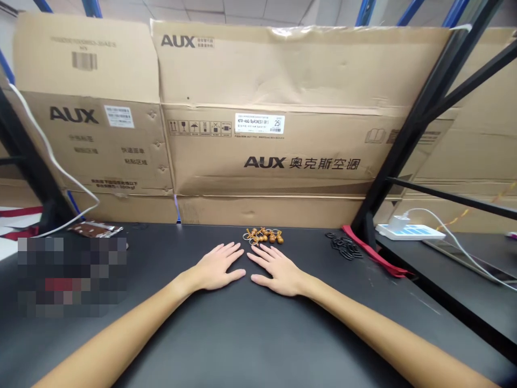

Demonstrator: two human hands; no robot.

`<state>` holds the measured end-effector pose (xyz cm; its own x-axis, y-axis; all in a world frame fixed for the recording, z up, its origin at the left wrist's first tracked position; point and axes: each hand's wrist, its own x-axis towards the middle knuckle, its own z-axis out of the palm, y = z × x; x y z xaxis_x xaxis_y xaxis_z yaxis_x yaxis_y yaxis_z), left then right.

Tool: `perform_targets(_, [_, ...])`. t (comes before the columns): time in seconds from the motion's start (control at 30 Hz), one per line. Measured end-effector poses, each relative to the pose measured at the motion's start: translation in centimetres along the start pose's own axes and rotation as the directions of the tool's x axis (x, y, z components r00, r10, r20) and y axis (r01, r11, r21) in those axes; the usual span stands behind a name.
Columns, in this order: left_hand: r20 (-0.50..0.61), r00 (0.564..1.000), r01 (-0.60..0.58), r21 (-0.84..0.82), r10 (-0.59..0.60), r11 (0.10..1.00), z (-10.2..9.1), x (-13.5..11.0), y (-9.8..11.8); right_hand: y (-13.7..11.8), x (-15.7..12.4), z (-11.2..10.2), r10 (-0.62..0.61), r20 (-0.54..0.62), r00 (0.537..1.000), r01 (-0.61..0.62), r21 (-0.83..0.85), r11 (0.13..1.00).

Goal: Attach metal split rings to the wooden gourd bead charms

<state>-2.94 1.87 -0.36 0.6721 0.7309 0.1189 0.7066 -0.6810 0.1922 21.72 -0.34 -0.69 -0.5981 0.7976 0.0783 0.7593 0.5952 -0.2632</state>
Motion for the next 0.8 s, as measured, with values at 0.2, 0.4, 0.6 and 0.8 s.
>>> perform_targets(0.2, [-0.033, 0.999, 0.003, -0.001, -0.003, 1.000, 0.1, 0.0, 0.3, 0.2, -0.1, 0.2, 0.002, -0.022, 1.000, -0.002, 0.010, 1.000])
perform_targets(0.4, [-0.059, 0.998, 0.011, 0.004, -0.011, 1.000, 0.2, 0.0, 0.4, 0.0, -0.1, 0.2, 0.015, -0.027, 1.000, -0.014, 0.027, 1.000])
perform_targets(0.6, [-0.049, 0.998, 0.028, 0.017, -0.027, 0.999, 0.0, 0.0, 0.6, -0.2, -0.2, -0.1, 0.012, -0.029, 1.000, -0.011, 0.050, 0.999])
perform_targets(0.8, [-0.017, 0.999, 0.046, 0.009, -0.046, 0.999, -0.5, 0.0, 1.1, -0.1, -0.3, -0.2, 0.011, -0.046, 0.999, -0.007, 0.072, 0.997])
